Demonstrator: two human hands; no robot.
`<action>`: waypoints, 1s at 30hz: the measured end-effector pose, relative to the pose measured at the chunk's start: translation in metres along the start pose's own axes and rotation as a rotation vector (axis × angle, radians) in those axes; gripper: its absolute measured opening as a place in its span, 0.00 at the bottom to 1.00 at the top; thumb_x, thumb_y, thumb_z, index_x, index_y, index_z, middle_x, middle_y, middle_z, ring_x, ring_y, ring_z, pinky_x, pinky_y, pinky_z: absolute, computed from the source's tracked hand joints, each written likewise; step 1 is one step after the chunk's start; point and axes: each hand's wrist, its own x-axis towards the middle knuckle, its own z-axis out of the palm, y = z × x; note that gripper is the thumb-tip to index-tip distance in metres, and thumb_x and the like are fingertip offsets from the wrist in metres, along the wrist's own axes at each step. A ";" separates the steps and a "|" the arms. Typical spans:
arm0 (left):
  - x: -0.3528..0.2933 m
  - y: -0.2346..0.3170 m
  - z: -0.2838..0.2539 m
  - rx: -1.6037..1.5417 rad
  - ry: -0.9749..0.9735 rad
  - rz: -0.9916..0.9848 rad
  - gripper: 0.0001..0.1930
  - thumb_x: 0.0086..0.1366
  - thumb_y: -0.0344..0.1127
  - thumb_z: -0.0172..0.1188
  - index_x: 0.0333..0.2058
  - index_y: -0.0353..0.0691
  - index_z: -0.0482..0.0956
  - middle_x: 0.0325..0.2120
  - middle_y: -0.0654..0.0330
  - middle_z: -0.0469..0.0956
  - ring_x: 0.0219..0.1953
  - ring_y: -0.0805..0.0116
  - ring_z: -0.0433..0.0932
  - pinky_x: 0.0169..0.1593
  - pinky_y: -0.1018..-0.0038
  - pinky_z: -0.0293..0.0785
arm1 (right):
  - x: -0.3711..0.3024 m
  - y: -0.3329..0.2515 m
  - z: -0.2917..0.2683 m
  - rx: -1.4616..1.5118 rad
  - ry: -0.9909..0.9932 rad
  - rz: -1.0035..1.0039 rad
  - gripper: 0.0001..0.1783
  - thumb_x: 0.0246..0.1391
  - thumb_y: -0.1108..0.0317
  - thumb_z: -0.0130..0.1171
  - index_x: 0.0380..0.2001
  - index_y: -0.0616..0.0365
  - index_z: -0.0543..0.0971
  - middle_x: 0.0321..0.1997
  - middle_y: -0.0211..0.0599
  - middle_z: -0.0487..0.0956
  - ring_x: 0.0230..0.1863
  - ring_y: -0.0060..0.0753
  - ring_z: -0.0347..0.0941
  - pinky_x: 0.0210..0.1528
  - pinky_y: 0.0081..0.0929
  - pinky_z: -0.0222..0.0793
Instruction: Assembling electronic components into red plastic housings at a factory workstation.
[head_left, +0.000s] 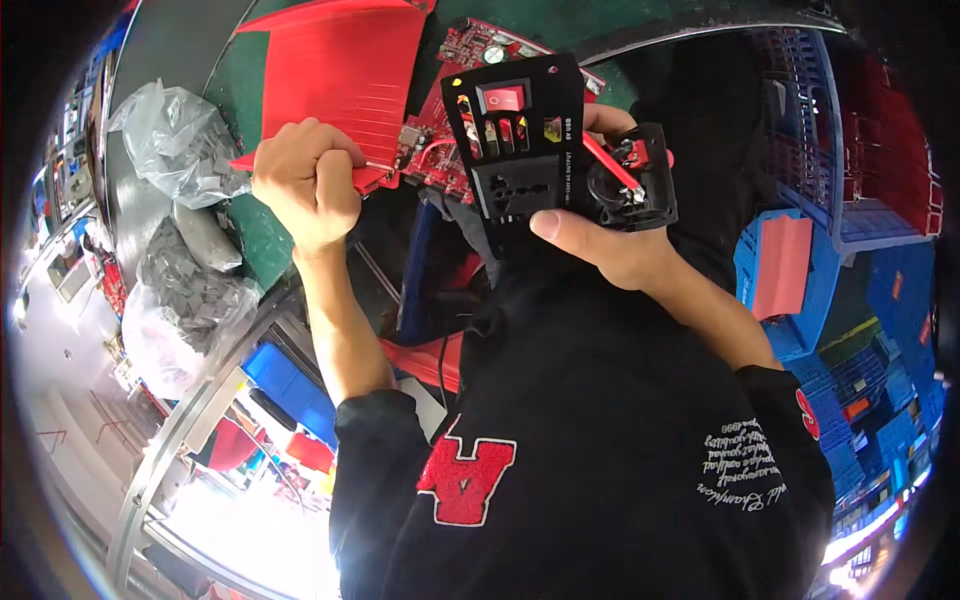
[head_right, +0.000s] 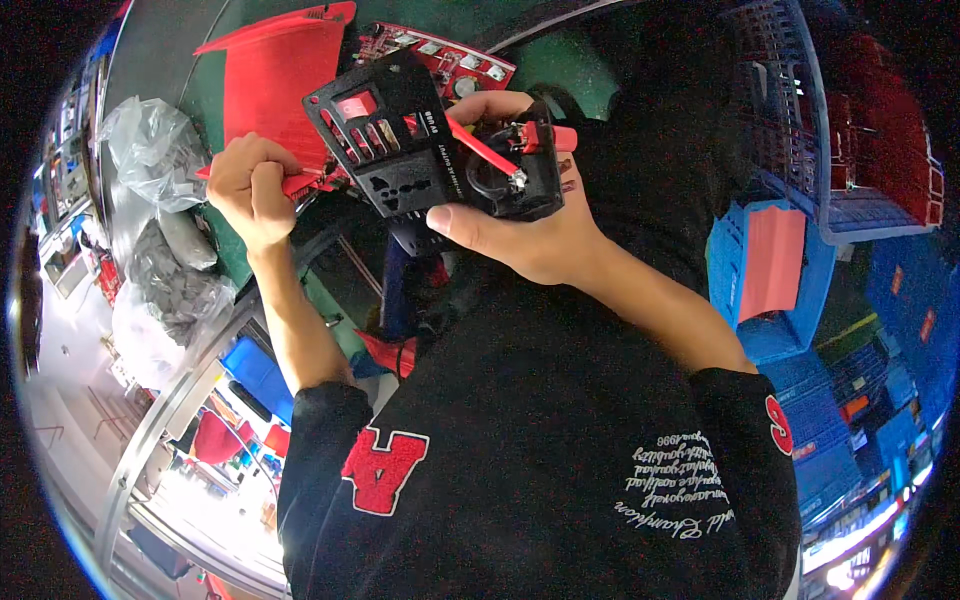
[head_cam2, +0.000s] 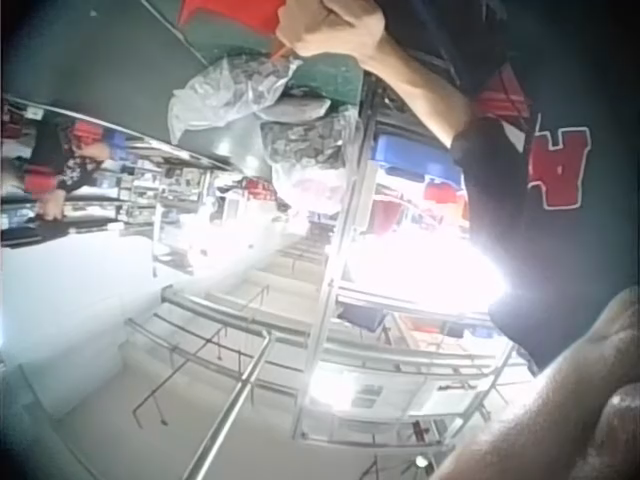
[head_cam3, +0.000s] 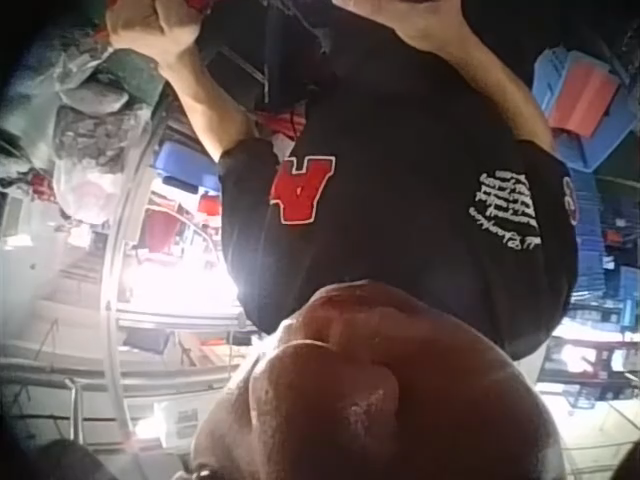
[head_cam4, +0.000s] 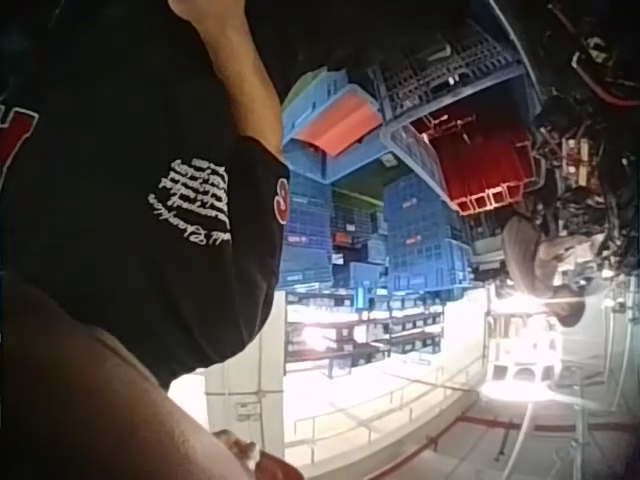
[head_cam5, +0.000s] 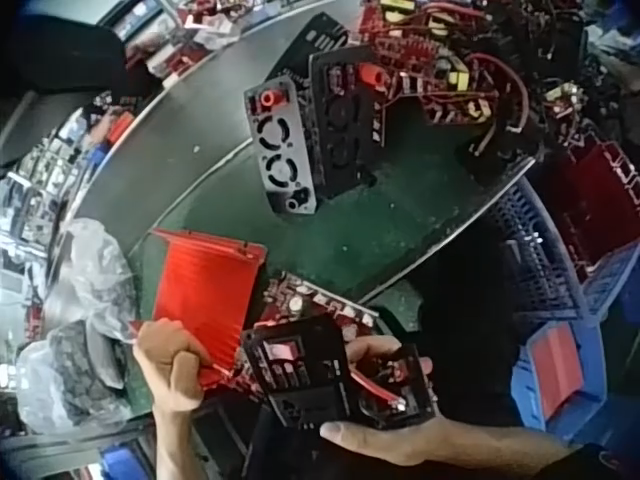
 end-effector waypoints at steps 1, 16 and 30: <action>0.000 0.000 0.000 -0.001 -0.001 -0.002 0.08 0.42 0.29 0.47 0.10 0.40 0.73 0.09 0.60 0.67 0.13 0.64 0.63 0.22 0.69 0.56 | 0.000 -0.001 0.000 0.002 -0.009 0.008 0.37 0.41 0.74 0.72 0.54 0.61 0.65 0.46 0.33 0.74 0.47 0.22 0.71 0.51 0.24 0.68; 0.000 0.001 0.001 0.026 0.021 0.009 0.08 0.41 0.29 0.47 0.09 0.42 0.72 0.08 0.61 0.66 0.13 0.64 0.62 0.23 0.69 0.54 | 0.000 -0.002 -0.004 -0.007 -0.037 0.018 0.36 0.40 0.72 0.72 0.53 0.61 0.66 0.48 0.33 0.72 0.50 0.22 0.69 0.53 0.25 0.67; 0.005 0.001 -0.002 0.021 0.011 0.095 0.07 0.41 0.29 0.47 0.09 0.41 0.71 0.09 0.59 0.67 0.12 0.61 0.63 0.22 0.67 0.57 | 0.016 -0.011 -0.011 -0.056 -0.135 -0.011 0.34 0.40 0.74 0.72 0.52 0.60 0.67 0.49 0.32 0.71 0.51 0.24 0.69 0.55 0.27 0.66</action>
